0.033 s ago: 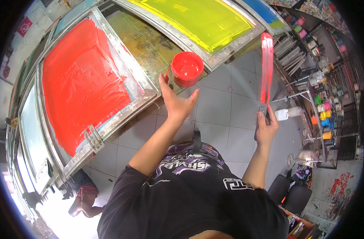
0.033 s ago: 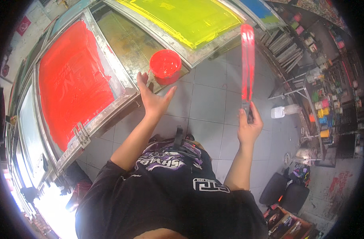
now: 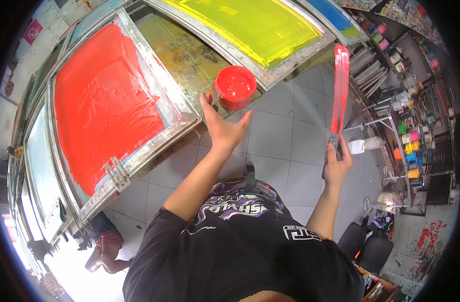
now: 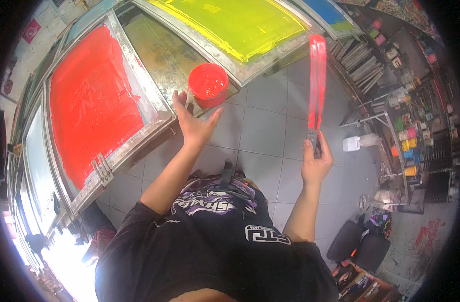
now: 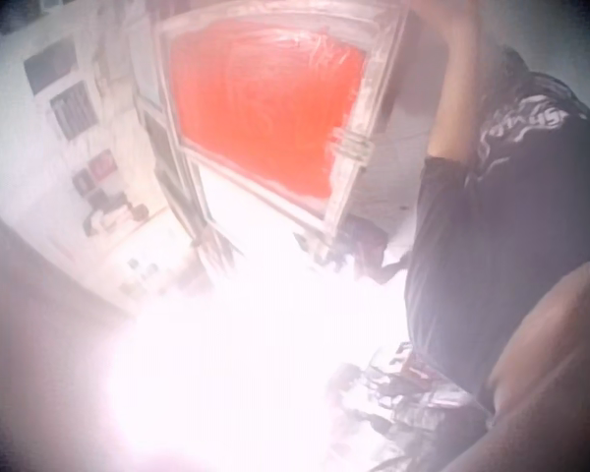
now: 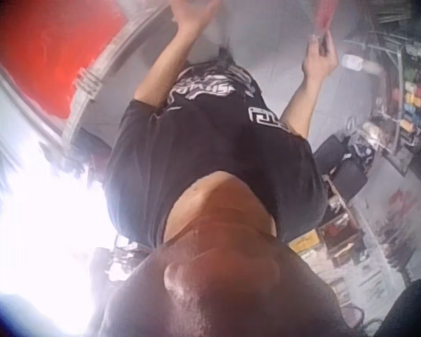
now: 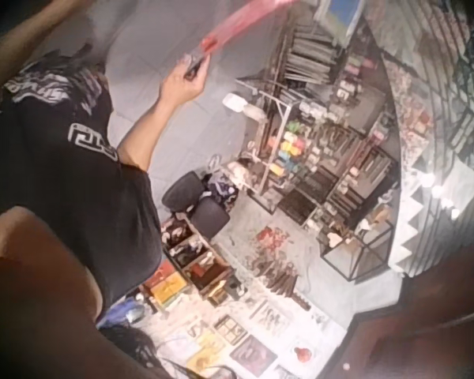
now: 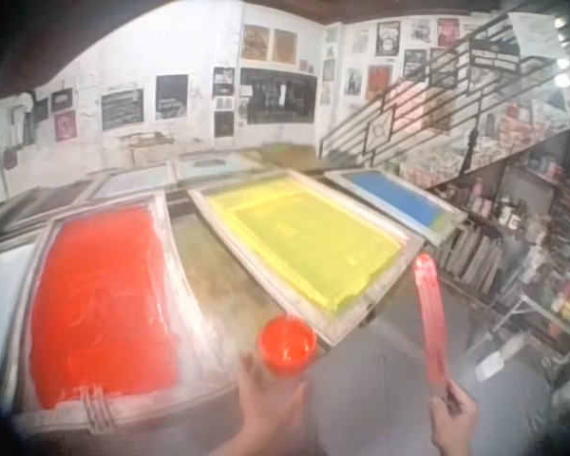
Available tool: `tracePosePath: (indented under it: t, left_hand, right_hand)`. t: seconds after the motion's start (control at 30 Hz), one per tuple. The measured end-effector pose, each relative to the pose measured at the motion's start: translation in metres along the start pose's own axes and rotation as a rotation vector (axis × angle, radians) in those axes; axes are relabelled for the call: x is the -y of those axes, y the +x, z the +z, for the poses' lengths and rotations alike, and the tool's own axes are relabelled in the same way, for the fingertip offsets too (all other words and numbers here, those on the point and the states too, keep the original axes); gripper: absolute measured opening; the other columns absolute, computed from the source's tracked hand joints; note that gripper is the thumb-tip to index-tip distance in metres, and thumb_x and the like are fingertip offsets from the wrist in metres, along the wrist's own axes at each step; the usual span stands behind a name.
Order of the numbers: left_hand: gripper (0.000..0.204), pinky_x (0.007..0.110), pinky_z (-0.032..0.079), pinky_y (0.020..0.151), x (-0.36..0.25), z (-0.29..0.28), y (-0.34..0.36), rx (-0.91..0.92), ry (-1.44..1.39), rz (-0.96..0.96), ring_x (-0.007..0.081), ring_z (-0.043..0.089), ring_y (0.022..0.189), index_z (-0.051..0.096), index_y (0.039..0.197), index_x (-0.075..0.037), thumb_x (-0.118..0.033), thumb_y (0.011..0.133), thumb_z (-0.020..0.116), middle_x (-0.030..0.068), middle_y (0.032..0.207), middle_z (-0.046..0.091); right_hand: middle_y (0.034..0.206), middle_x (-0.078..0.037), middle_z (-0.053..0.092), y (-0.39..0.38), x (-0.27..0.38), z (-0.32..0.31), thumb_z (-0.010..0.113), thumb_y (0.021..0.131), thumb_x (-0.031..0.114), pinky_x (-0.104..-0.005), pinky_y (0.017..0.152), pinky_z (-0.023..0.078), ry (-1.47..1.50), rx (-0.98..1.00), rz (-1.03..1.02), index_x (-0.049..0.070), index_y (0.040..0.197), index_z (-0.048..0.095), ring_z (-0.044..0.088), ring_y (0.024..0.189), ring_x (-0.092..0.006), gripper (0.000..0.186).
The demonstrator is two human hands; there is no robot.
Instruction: The person scoops red ink from a container and spreads it evenly across a screen printing frame using a squeegee. They repeatedly reload the squeegee and smooth the ink layer to cover the mesh surface.
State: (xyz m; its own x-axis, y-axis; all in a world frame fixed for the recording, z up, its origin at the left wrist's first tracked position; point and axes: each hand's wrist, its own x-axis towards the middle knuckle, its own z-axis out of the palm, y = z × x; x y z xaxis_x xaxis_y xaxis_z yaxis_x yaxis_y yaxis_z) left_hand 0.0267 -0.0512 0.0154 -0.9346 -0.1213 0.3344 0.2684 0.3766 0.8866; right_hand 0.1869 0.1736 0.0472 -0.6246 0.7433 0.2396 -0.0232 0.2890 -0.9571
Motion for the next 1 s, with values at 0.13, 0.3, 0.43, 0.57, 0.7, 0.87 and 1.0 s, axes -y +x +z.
tracePosePath:
  t: [0.13,0.3,0.43,0.57,0.7,0.87,1.0]
  left_hand:
    - [0.122,0.041,0.037,0.104,-0.005,0.015,0.008,-0.074,0.02,-0.106,0.0328,0.042,0.123,0.002,0.14,0.005,-0.019,0.056,0.088,0.0219,0.137,0.031]
    - [0.128,0.041,0.031,0.103,0.001,0.034,0.02,-0.204,-0.053,-0.115,0.0341,0.039,0.12,0.005,0.139,0.008,-0.022,0.048,0.09,0.0203,0.128,0.042]
    - [0.126,0.042,0.031,0.102,-0.002,0.045,0.02,-0.29,-0.061,-0.089,0.0332,0.041,0.117,0.008,0.138,0.007,-0.022,0.047,0.09,0.015,0.122,0.049]
    - [0.124,0.043,0.031,0.101,-0.013,0.047,0.021,-0.322,0.107,-0.067,0.0331,0.042,0.114,0.011,0.138,0.008,-0.023,0.047,0.09,0.0138,0.118,0.052]
    - [0.122,0.043,0.031,0.1,-0.014,0.051,0.024,-0.352,0.146,-0.048,0.033,0.043,0.113,0.014,0.137,0.008,-0.025,0.046,0.089,0.0139,0.115,0.053]
    - [0.122,0.04,0.035,0.099,-0.002,0.054,0.03,-0.416,-0.064,-0.046,0.03,0.047,0.111,0.017,0.136,0.009,-0.027,0.045,0.089,0.013,0.112,0.053]
    - [0.123,0.036,0.04,0.096,-0.033,0.044,0.011,-0.386,-0.14,-0.013,0.0263,0.052,0.109,0.016,0.138,0.007,-0.026,0.045,0.089,0.0127,0.114,0.052]
  right_hand:
    - [0.103,-0.011,0.061,0.012,-0.024,-0.03,0.06,0.085,0.0,-0.0227,0.065,0.048,0.037,-0.019,0.012,-0.008,0.126,0.048,0.06,0.08,-0.0116,0.043]
    - [0.111,-0.017,0.057,0.038,-0.03,-0.053,0.059,0.086,-0.001,-0.0268,0.07,0.052,0.043,0.025,0.05,-0.011,0.126,0.045,0.061,0.088,-0.0169,0.044]
    - [0.111,-0.016,0.057,0.058,-0.04,-0.071,0.059,0.086,-0.002,-0.0262,0.072,0.051,0.049,0.066,0.023,-0.012,0.126,0.044,0.061,0.088,-0.0164,0.045]
    - [0.102,-0.011,0.06,0.07,-0.041,-0.075,0.06,0.085,-0.001,-0.025,0.068,0.049,0.077,0.098,-0.018,-0.011,0.124,0.047,0.059,0.08,-0.0126,0.042]
    - [0.102,-0.011,0.06,0.075,-0.047,-0.079,0.059,0.085,-0.002,-0.0256,0.068,0.049,0.12,0.151,-0.022,-0.011,0.124,0.047,0.059,0.081,-0.013,0.042]
    - [0.103,-0.013,0.059,0.07,-0.053,-0.088,0.059,0.085,-0.002,-0.0254,0.067,0.049,0.12,0.157,-0.006,-0.011,0.125,0.046,0.059,0.082,-0.0137,0.043]
    - [0.104,-0.015,0.059,0.071,-0.058,-0.104,0.06,0.084,-0.002,-0.0252,0.067,0.05,0.116,0.145,0.079,-0.01,0.125,0.045,0.06,0.084,-0.0147,0.044]
